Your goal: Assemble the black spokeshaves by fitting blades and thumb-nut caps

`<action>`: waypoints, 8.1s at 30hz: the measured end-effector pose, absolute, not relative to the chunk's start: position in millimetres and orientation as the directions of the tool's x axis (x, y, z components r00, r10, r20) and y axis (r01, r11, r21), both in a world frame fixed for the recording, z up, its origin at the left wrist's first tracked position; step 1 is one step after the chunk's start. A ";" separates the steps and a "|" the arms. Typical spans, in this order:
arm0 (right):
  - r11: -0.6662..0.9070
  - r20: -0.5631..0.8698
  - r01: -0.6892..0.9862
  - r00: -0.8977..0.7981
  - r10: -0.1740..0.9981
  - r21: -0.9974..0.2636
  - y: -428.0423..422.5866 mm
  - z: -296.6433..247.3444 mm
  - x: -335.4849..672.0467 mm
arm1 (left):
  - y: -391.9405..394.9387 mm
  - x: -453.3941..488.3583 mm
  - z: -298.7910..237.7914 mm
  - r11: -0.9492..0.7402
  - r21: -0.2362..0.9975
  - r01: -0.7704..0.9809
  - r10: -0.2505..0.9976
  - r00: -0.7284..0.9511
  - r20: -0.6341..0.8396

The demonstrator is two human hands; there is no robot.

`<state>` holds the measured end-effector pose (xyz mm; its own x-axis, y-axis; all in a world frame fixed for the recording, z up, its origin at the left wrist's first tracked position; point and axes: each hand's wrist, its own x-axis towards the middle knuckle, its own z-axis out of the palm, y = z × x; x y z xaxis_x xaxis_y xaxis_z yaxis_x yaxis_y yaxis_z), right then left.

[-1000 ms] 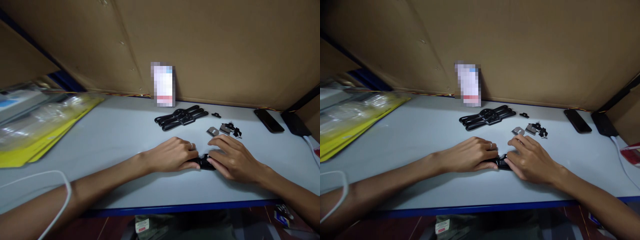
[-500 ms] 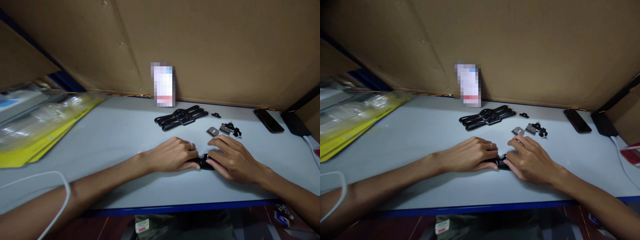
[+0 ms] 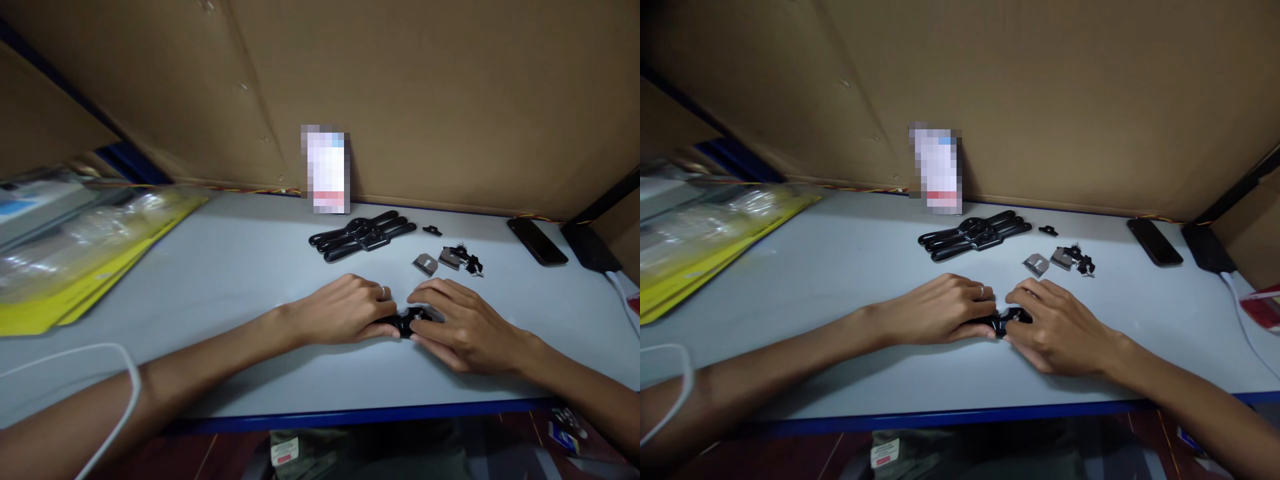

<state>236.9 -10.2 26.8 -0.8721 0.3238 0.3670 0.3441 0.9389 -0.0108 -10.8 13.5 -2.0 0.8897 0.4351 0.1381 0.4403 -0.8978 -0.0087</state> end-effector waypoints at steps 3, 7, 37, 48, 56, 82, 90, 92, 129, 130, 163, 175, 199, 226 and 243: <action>0.933 0.366 0.359 -0.869 0.332 0.005 -10.9 24.0 235.0 | 13.1 -10.8 -2.0 -0.900 -0.011 0.436 0.431 0.891 0.143; 0.920 0.385 0.392 -0.853 0.354 0.023 -12.7 20.6 232.5 | 12.5 -10.8 -1.3 -0.900 -0.010 0.435 0.430 0.891 0.145; 0.854 0.281 0.510 -0.808 0.517 -0.105 -10.6 11.5 233.0 | 13.4 -10.5 -2.2 -0.898 -0.020 0.439 0.432 0.889 0.150; 0.851 0.259 0.491 -0.811 0.524 -0.184 -9.3 9.0 234.3 | 13.6 -10.2 -0.6 -0.900 -0.010 0.436 0.429 0.889 0.160; 0.811 0.247 0.494 -0.782 0.572 -0.314 -9.7 12.7 234.8 | 12.8 -10.2 -0.9 -0.896 -0.013 0.443 0.437 0.888 0.146; 0.819 0.326 0.553 -0.754 0.570 -0.153 -4.5 5.0 234.6 | 13.1 -10.0 -0.7 -0.892 -0.024 0.451 0.442 0.884 0.151; 0.834 0.365 0.532 -0.755 0.545 -0.145 -5.8 7.9 232.9 | 12.9 -10.2 -0.7 -0.892 -0.024 0.452 0.445 0.885 0.135; 0.835 0.364 0.531 -0.755 0.545 -0.147 -5.7 8.4 232.5 | 13.0 -10.2 -0.6 -0.891 -0.024 0.454 0.448 0.886 0.121; 0.496 -0.039 0.727 -0.580 0.814 -0.476 0.8 12.1 232.3 | 13.1 -11.1 -1.8 -0.884 -0.001 0.467 0.464 0.878 0.117; 0.489 -0.044 0.736 -0.572 0.819 -0.468 0.5 12.3 231.8 | 13.0 -11.0 -1.9 -0.884 -0.002 0.467 0.464 0.878 0.116; 0.387 0.032 0.922 -0.387 0.921 0.014 45.8 15.3 268.4 | 12.0 -9.8 -0.8 -0.899 -0.132 0.417 0.392 0.902 0.183; 0.353 0.012 0.930 -0.356 0.935 0.098 45.8 14.0 271.8 | 27.3 -20.5 -2.0 -0.850 -0.220 0.479 0.432 0.872 0.232; 0.341 0.040 0.932 -0.348 0.937 0.121 48.7 14.0 273.5 | 30.6 -25.3 0.8 -0.843 -0.051 0.536 0.525 0.839 0.146; 0.381 0.041 0.924 -0.382 0.923 0.043 50.0 11.4 273.3 | 44.4 -29.9 0.0 -0.432 -0.260 0.864 0.857 0.483 0.180; 0.378 0.028 0.924 -0.380 0.925 0.061 48.4 11.1 272.8 | 33.7 -25.0 20.7 -0.421 -0.228 0.878 0.900 0.436 0.014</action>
<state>272.8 48.4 11.1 -0.3800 0.9246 0.0279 0.9239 0.3778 0.0611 -25.0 33.7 20.7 0.4356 0.9000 0.0145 0.8777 -0.4212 -0.2284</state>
